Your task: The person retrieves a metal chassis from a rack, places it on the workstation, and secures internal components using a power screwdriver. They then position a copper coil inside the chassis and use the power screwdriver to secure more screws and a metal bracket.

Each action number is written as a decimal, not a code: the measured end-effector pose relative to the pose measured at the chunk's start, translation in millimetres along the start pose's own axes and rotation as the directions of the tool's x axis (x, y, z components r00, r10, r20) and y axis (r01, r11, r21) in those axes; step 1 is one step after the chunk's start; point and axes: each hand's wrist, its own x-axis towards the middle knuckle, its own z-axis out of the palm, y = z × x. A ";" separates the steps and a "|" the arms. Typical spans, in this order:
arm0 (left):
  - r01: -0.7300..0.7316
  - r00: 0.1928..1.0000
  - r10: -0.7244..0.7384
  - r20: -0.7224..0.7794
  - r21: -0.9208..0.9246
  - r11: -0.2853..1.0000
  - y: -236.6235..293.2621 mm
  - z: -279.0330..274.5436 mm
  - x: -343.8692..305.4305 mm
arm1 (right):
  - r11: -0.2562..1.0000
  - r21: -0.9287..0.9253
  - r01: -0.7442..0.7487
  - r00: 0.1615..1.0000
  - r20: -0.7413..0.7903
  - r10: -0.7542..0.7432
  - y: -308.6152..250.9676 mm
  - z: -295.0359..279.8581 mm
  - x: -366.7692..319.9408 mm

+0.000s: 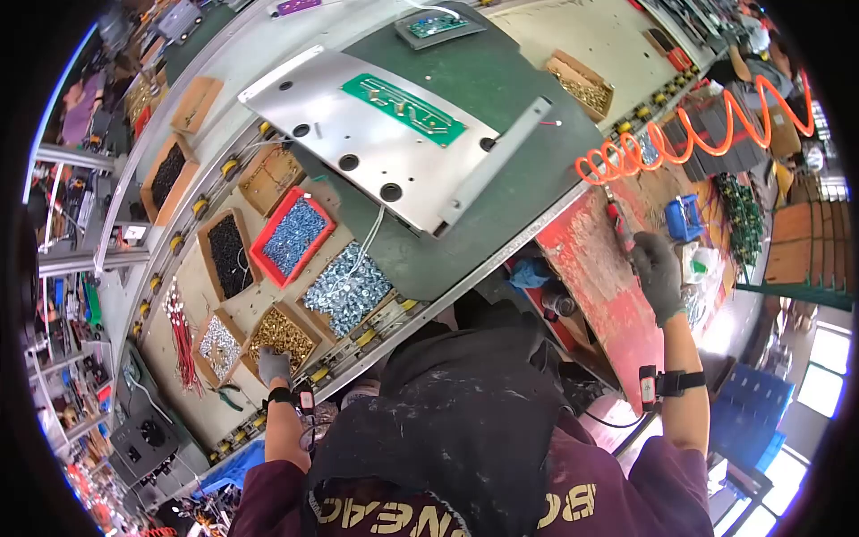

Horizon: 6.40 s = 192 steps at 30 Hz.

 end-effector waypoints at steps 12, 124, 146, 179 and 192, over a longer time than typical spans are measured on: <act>0.034 0.986 -0.109 -0.127 -0.481 0.876 -21.2 -2.5 -3.5 | 0.146 -0.516 0.844 0.531 0.765 -0.364 215.2 33.1 58.8; -0.228 0.731 0.617 0.293 -0.747 0.625 308.1 -124.0 -161.6 | 0.859 0.349 -0.375 0.515 0.849 -0.120 -230.0 156.5 293.9; -0.393 0.730 0.591 0.343 -0.497 0.774 313.6 -122.2 -170.1 | 0.800 0.599 -0.020 0.713 0.570 -0.409 -221.2 90.6 273.1; -0.938 0.136 0.982 0.127 -0.301 0.169 303.1 -97.5 -129.4 | 0.913 0.370 -0.170 0.717 0.682 -0.143 -146.0 80.7 -35.9; -0.772 0.400 0.880 0.257 -0.423 0.474 310.0 -95.4 -135.2 | 0.947 0.317 -0.052 0.769 0.617 -0.164 -143.6 77.7 -27.5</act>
